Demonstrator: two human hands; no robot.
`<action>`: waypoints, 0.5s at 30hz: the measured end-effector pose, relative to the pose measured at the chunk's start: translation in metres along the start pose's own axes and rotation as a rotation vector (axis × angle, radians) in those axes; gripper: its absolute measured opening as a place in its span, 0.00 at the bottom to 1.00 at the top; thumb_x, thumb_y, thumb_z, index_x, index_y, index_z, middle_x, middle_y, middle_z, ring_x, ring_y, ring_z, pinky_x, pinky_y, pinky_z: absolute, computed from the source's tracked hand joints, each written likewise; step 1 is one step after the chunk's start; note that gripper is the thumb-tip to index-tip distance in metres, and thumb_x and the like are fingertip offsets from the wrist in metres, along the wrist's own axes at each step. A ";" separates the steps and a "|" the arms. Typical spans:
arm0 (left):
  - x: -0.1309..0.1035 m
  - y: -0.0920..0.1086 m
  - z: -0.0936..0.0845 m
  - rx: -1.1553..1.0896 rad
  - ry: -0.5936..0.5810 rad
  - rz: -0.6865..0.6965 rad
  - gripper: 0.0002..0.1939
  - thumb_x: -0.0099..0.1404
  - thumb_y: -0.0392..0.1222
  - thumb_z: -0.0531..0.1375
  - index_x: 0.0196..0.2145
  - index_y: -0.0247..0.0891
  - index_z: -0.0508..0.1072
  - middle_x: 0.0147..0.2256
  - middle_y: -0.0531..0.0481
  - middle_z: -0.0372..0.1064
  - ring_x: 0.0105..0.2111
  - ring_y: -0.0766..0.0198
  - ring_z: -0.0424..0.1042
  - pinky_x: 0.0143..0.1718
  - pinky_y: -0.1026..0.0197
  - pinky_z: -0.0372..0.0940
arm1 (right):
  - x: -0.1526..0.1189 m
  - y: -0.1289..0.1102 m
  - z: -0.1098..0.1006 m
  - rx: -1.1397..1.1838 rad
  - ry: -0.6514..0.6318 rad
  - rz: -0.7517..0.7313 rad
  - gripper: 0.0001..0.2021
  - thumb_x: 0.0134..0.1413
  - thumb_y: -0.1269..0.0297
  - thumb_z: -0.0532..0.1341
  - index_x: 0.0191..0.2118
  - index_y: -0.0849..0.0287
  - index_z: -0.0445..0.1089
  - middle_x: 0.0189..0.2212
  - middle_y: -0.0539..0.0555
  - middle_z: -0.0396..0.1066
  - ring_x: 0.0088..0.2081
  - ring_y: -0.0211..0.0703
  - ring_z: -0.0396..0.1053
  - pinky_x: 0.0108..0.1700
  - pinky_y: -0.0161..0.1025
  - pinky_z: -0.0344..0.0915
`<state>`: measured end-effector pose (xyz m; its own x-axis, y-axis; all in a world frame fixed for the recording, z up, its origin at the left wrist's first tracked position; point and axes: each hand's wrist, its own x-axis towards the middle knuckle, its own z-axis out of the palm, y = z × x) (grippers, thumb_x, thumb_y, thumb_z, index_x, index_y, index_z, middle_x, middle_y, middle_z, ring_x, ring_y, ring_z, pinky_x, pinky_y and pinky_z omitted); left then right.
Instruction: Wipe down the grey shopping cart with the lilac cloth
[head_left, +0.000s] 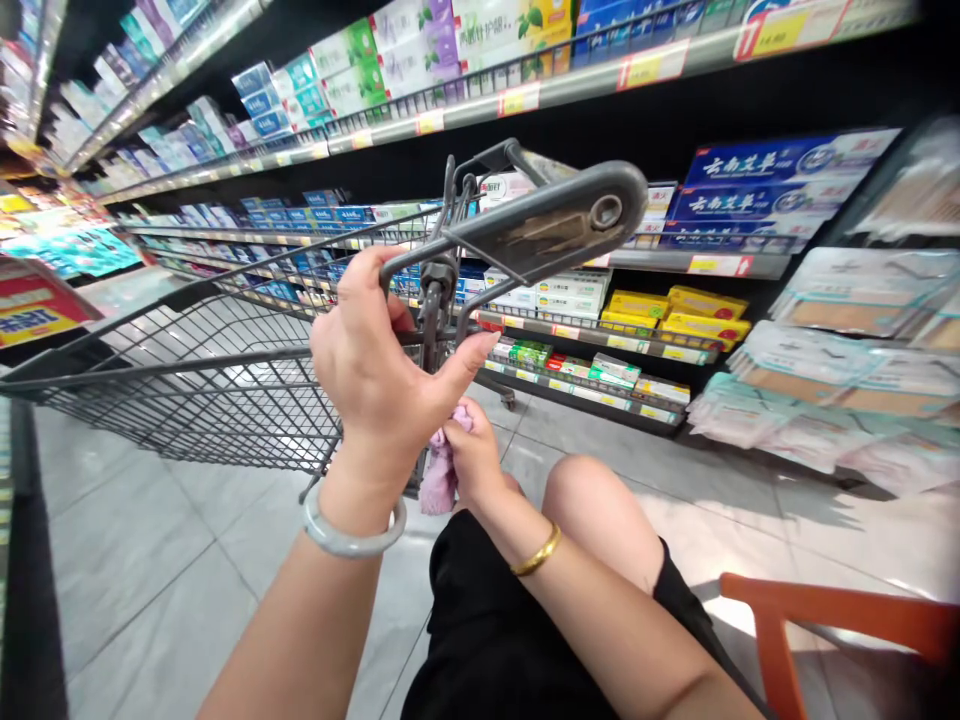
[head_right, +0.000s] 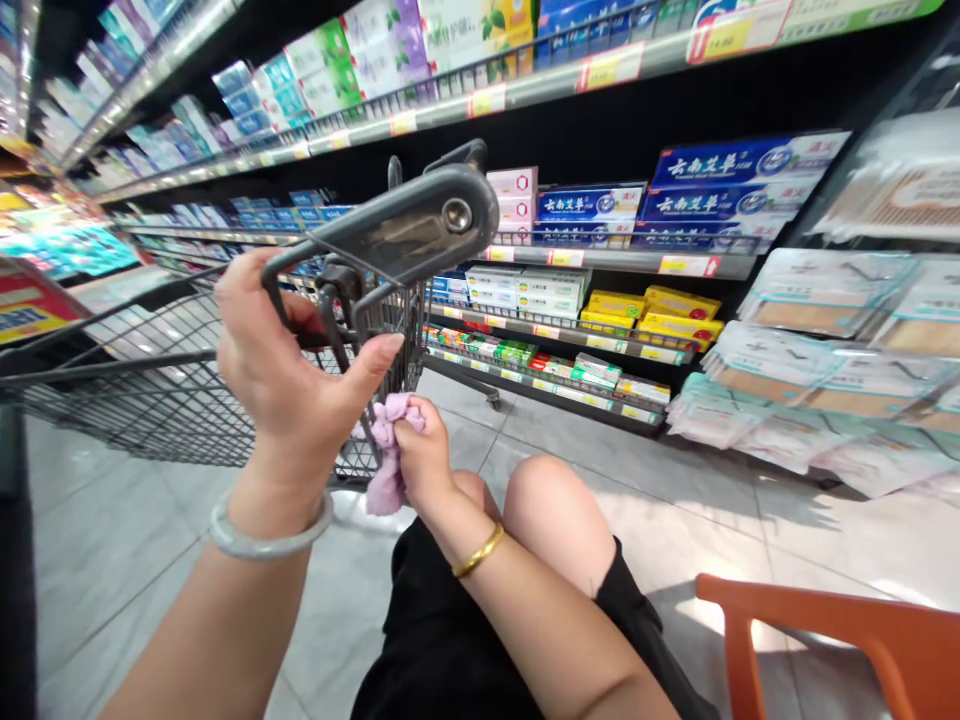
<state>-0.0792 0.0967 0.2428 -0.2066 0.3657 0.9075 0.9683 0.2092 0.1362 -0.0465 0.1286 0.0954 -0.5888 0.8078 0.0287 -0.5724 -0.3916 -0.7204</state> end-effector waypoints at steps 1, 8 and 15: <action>0.000 0.000 0.000 0.000 -0.004 0.001 0.47 0.55 0.73 0.65 0.62 0.44 0.62 0.47 0.45 0.73 0.33 0.58 0.71 0.44 0.52 0.65 | 0.000 -0.007 0.002 0.024 -0.010 -0.007 0.11 0.47 0.67 0.63 0.40 0.57 0.72 0.27 0.44 0.71 0.28 0.34 0.65 0.33 0.31 0.64; 0.001 0.006 -0.001 -0.021 -0.012 -0.035 0.46 0.54 0.72 0.66 0.61 0.42 0.63 0.40 0.48 0.72 0.35 0.56 0.72 0.45 0.51 0.63 | -0.002 0.012 -0.008 0.066 0.046 0.080 0.13 0.41 0.69 0.66 0.38 0.56 0.73 0.30 0.45 0.75 0.30 0.35 0.68 0.35 0.31 0.67; 0.000 0.006 -0.001 0.003 0.013 -0.026 0.43 0.55 0.71 0.66 0.60 0.42 0.64 0.36 0.51 0.70 0.32 0.57 0.70 0.45 0.52 0.61 | -0.010 0.023 -0.003 0.158 0.093 0.225 0.14 0.37 0.69 0.66 0.36 0.56 0.73 0.27 0.45 0.75 0.28 0.36 0.69 0.32 0.32 0.68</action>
<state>-0.0738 0.0970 0.2438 -0.2294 0.3485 0.9088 0.9623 0.2213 0.1581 -0.0520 0.1128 0.0762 -0.6600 0.7272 -0.1886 -0.5195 -0.6231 -0.5847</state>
